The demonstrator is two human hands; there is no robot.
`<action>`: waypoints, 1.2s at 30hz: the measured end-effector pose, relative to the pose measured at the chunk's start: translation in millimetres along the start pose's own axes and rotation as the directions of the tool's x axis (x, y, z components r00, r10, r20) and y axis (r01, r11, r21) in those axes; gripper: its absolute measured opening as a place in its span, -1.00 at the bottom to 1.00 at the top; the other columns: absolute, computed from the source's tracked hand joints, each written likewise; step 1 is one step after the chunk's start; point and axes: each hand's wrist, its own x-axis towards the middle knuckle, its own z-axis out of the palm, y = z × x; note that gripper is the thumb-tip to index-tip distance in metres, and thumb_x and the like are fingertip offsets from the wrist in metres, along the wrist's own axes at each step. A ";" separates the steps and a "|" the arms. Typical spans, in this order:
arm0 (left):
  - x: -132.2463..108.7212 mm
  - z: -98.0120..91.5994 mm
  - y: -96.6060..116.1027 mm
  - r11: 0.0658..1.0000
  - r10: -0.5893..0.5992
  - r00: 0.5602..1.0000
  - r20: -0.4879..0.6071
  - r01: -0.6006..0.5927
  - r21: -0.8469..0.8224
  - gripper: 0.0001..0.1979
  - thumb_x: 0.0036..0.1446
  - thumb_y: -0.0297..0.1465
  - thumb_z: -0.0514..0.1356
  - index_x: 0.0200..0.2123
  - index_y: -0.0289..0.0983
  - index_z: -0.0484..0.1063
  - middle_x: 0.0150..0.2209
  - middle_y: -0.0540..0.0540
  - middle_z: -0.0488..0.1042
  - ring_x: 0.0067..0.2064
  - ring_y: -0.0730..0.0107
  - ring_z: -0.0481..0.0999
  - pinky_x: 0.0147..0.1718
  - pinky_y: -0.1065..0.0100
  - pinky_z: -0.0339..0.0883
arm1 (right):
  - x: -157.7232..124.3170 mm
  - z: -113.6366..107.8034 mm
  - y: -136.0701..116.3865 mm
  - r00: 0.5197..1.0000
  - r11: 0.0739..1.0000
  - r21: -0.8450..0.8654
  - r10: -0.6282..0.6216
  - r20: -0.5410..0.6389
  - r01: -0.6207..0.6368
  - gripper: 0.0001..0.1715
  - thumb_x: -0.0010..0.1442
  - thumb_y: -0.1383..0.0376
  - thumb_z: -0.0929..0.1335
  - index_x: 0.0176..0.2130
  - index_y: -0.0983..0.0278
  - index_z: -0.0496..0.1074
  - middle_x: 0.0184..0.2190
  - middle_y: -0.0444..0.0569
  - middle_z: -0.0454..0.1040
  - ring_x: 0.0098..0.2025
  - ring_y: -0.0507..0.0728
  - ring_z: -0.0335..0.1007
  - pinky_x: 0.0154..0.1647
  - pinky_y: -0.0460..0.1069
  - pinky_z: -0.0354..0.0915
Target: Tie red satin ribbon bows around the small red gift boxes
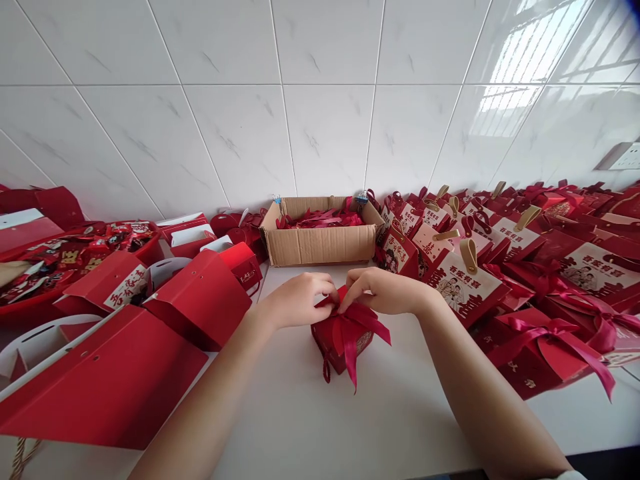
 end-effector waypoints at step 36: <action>-0.5 -3.7 -3.9 0.988 -0.021 0.999 -0.031 0.016 -0.154 -0.86 0.08 -0.32 0.11 -0.34 -0.22 0.41 -0.23 -0.05 0.42 -0.20 0.33 0.40 -0.26 0.35 0.27 | 0.1 -0.2 -2.9 1.000 0.999 -0.029 0.022 0.009 -0.022 -0.37 0.01 0.62 0.16 -0.19 0.09 0.56 -0.37 -0.10 0.25 -0.42 -0.03 0.20 -0.38 -0.12 0.20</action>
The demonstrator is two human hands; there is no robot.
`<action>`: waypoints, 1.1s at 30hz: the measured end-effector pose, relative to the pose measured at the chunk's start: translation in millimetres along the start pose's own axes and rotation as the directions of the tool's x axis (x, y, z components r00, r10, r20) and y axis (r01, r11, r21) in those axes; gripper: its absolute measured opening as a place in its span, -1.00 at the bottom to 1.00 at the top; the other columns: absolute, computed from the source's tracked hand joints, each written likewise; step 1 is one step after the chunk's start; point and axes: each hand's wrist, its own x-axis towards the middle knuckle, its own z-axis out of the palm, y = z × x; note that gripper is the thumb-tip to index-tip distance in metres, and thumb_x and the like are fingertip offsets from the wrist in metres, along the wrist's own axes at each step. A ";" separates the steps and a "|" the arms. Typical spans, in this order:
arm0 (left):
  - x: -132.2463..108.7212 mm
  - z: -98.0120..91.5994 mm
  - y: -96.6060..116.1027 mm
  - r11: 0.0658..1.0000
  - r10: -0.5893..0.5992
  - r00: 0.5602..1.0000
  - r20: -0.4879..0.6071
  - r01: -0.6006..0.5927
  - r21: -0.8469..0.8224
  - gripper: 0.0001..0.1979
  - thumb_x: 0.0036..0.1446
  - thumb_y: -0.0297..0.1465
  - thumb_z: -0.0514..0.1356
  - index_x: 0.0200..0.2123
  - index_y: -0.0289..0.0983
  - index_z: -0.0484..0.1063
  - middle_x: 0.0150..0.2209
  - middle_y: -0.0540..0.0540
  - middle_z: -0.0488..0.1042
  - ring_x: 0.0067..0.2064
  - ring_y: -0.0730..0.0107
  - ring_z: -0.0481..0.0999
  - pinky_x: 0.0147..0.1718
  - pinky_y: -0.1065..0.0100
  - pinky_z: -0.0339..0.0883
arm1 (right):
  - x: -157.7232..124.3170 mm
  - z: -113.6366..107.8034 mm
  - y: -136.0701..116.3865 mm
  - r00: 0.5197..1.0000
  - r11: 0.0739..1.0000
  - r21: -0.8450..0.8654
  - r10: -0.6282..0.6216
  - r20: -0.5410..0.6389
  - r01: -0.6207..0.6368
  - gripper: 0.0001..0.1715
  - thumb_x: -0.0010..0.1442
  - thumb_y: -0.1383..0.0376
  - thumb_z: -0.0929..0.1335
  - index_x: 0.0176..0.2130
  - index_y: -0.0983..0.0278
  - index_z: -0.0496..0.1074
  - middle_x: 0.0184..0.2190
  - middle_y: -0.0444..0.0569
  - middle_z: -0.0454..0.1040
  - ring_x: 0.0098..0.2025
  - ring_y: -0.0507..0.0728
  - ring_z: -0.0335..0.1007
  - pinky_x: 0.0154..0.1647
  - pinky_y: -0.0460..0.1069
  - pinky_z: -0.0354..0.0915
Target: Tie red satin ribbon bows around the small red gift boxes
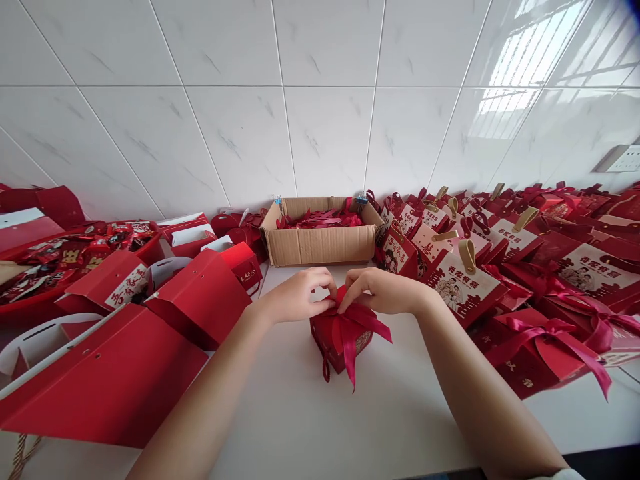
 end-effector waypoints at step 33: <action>2.9 9.7 -0.5 0.998 -0.061 0.991 0.123 0.059 0.016 -0.77 0.20 -0.42 -0.13 -0.29 -0.22 0.31 -0.05 -0.09 0.27 0.08 0.29 0.21 0.05 0.26 0.18 | 0.4 -0.4 1.0 1.000 0.999 0.046 -0.023 -0.010 0.024 -0.43 0.05 0.58 0.18 -0.20 0.11 0.57 -0.34 -0.08 0.29 -0.37 -0.02 0.24 -0.34 -0.11 0.21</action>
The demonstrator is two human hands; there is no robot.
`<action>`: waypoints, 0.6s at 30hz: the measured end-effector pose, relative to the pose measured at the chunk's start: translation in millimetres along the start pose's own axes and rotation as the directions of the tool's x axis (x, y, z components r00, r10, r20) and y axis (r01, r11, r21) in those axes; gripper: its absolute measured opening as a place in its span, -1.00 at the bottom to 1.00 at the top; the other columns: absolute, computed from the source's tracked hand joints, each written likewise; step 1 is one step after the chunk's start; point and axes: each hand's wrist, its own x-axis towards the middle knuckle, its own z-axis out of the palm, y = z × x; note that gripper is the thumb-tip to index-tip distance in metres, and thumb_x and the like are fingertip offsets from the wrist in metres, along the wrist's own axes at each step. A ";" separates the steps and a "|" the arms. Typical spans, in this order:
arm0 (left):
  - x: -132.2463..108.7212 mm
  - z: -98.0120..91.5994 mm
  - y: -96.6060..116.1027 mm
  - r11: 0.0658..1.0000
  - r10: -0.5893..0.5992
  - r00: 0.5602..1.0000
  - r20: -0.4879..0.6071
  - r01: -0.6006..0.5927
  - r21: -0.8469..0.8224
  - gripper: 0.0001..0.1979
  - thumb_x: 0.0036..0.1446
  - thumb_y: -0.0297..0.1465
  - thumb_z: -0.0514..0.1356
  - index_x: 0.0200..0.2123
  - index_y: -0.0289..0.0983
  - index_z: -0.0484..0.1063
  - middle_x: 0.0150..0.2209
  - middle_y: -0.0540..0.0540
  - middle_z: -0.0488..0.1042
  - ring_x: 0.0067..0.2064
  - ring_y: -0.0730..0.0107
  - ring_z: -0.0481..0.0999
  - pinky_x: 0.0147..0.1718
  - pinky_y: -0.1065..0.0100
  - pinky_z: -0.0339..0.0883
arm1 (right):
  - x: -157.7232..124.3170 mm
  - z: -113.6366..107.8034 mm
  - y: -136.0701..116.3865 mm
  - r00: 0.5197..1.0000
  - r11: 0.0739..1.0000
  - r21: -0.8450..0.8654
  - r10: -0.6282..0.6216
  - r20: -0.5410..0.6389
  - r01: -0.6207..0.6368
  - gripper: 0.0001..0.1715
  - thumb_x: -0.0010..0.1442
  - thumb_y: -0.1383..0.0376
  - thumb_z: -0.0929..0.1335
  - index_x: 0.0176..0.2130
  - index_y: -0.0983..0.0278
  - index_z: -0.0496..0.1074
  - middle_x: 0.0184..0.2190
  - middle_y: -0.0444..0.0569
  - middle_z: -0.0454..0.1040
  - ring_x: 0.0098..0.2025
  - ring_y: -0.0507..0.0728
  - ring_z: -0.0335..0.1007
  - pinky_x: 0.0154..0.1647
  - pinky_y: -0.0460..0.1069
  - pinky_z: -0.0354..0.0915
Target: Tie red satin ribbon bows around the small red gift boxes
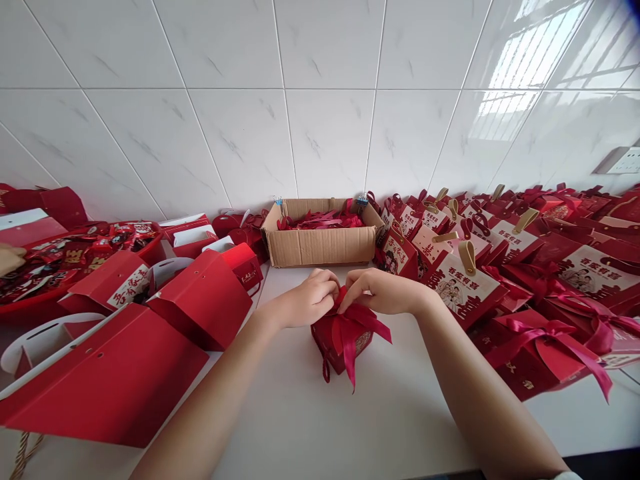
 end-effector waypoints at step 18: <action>2.8 1.9 -0.4 0.999 0.048 0.997 -0.062 -0.047 0.017 -0.69 0.28 -0.25 -0.13 -0.26 -0.23 0.35 -0.08 -0.10 0.31 0.09 0.28 0.18 0.07 0.23 0.15 | -1.0 -2.9 -1.1 0.997 0.995 0.090 0.042 -0.062 -0.036 -0.74 0.09 0.44 0.28 -0.19 0.24 0.39 -0.33 -0.10 0.41 -0.34 0.03 0.31 -0.35 -0.08 0.23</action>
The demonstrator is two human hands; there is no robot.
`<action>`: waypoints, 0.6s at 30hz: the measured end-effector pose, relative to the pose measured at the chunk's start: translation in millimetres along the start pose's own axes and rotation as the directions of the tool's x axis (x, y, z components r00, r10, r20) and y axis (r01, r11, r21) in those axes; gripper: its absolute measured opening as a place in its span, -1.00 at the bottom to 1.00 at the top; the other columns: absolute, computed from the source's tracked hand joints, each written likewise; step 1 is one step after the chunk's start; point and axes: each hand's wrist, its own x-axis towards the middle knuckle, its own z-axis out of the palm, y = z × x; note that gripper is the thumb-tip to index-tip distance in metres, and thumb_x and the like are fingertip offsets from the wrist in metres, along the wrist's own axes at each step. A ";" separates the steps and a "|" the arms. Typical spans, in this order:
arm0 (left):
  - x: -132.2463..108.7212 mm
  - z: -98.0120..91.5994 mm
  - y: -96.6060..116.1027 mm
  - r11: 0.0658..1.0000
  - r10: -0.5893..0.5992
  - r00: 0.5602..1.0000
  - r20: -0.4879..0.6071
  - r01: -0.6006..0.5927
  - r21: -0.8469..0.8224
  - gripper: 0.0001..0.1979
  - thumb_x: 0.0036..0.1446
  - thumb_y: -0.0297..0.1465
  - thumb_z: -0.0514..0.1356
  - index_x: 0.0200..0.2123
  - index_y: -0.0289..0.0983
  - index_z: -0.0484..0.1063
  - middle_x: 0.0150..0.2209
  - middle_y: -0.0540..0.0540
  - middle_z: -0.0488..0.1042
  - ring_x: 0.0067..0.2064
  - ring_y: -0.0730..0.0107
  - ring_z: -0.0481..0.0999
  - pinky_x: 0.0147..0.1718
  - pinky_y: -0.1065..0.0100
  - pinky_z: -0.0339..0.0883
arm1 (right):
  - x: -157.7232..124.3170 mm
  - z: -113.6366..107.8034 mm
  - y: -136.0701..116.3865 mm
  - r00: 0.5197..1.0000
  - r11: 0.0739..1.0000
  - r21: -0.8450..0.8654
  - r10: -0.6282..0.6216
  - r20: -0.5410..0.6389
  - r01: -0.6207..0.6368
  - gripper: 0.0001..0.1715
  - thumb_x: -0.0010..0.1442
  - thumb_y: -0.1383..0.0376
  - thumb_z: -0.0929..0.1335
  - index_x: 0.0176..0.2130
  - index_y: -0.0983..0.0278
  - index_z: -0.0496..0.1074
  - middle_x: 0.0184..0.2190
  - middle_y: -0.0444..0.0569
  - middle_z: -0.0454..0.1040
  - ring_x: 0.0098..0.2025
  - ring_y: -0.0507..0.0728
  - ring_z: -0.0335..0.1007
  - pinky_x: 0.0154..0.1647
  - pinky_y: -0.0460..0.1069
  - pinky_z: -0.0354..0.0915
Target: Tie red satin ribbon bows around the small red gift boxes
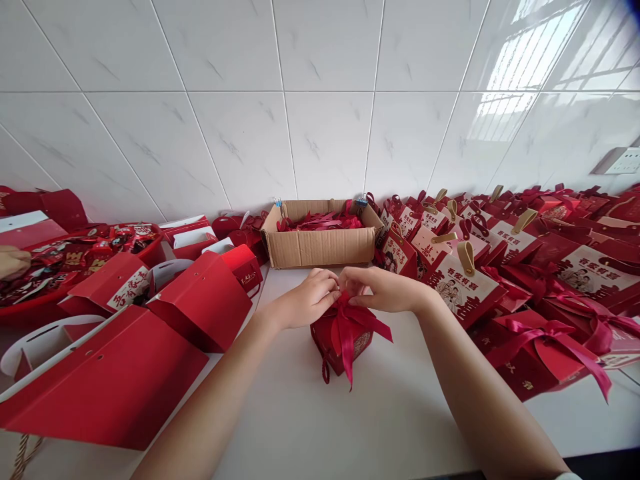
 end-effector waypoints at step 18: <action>-5.2 -6.9 2.0 0.986 -0.039 0.997 0.061 0.049 -0.162 -0.79 0.18 -0.20 0.05 -0.34 -0.18 0.37 0.04 -0.03 0.26 0.09 0.29 0.23 0.01 0.28 0.21 | -1.4 -5.4 10.9 0.993 0.995 -0.032 0.101 0.069 -0.099 -0.84 0.10 0.29 0.31 -0.25 0.23 0.39 -0.38 -0.11 0.44 -0.39 0.03 0.30 -0.41 -0.08 0.21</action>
